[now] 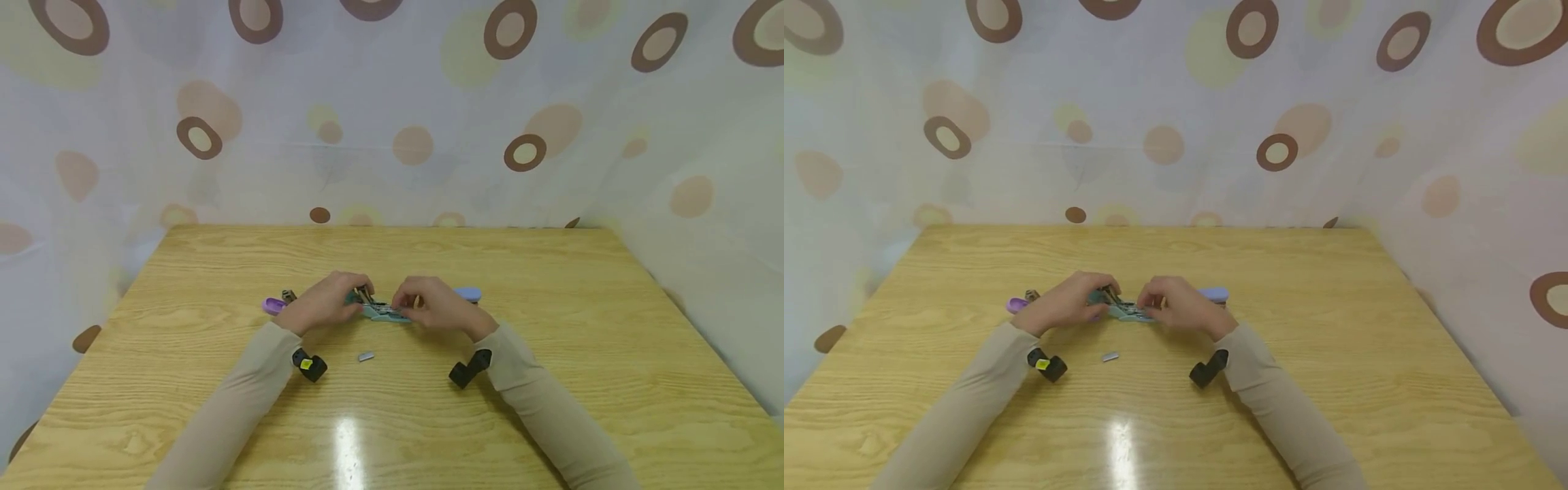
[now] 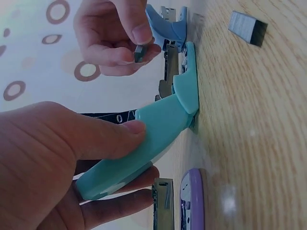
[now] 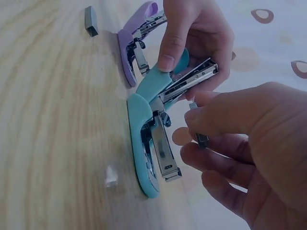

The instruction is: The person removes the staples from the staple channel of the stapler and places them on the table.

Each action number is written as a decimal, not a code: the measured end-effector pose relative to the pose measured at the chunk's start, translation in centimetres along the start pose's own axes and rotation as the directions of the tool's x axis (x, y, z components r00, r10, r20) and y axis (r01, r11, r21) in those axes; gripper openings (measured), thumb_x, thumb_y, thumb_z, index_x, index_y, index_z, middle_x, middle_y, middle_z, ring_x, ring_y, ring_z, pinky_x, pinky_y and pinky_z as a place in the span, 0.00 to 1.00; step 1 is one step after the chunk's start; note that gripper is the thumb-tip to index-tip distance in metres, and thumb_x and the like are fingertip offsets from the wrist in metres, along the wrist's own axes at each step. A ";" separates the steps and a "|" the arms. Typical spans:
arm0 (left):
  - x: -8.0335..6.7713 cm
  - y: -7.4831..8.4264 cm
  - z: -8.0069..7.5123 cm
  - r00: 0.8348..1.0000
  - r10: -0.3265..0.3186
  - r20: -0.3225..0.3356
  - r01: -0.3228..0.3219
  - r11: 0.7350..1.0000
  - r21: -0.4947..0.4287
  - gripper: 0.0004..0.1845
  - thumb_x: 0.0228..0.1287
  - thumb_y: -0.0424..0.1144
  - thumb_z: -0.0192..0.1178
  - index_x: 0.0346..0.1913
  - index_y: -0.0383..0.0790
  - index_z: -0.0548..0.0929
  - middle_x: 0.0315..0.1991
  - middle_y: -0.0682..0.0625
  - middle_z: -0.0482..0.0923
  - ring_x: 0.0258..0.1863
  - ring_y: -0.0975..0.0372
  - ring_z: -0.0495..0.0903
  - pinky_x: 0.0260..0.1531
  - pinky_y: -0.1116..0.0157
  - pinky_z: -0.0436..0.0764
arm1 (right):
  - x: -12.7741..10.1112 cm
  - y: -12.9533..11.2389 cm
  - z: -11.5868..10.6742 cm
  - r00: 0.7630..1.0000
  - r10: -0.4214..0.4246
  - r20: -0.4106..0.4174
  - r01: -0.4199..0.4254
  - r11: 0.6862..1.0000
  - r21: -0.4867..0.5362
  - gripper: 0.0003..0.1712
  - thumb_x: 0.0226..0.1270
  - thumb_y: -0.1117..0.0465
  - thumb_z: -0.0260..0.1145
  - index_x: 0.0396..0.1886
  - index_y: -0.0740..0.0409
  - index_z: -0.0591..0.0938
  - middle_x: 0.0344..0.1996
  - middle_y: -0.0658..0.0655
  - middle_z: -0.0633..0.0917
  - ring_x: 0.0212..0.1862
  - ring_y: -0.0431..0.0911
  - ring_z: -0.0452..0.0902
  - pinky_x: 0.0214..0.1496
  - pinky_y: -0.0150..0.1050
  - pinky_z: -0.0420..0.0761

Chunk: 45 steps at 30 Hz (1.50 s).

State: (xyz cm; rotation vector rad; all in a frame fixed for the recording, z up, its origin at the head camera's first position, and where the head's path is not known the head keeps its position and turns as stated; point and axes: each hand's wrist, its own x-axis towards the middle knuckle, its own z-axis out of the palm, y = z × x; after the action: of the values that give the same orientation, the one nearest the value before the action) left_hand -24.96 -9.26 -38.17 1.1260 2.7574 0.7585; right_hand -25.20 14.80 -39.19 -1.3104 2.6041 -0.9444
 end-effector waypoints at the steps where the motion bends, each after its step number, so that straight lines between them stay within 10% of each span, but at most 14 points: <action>1: 0.0 0.0 0.0 1.000 0.005 -0.004 -0.005 1.000 0.000 0.14 0.58 0.32 0.61 0.48 0.37 0.78 0.46 0.47 0.80 0.49 0.58 0.78 0.49 0.59 0.76 | -0.1 0.0 0.0 1.000 -0.004 -0.004 0.004 1.000 -0.008 0.06 0.61 0.65 0.63 0.37 0.54 0.83 0.34 0.48 0.81 0.34 0.37 0.75 0.34 0.32 0.77; 45: 0.1 -0.4 0.2 1.000 -0.001 -0.016 0.000 1.000 -0.023 0.13 0.57 0.32 0.60 0.47 0.38 0.79 0.42 0.48 0.81 0.45 0.59 0.78 0.46 0.60 0.77 | -2.3 -1.7 3.0 0.987 -0.026 0.156 0.009 0.994 0.111 0.03 0.60 0.57 0.66 0.31 0.47 0.79 0.26 0.42 0.78 0.28 0.34 0.71 0.31 0.28 0.74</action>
State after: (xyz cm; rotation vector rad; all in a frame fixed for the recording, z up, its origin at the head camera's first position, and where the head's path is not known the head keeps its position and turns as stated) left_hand -25.29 -9.40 -38.49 1.1201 2.7544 0.8012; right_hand -21.53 14.32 -41.12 -1.3247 2.3919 -0.9320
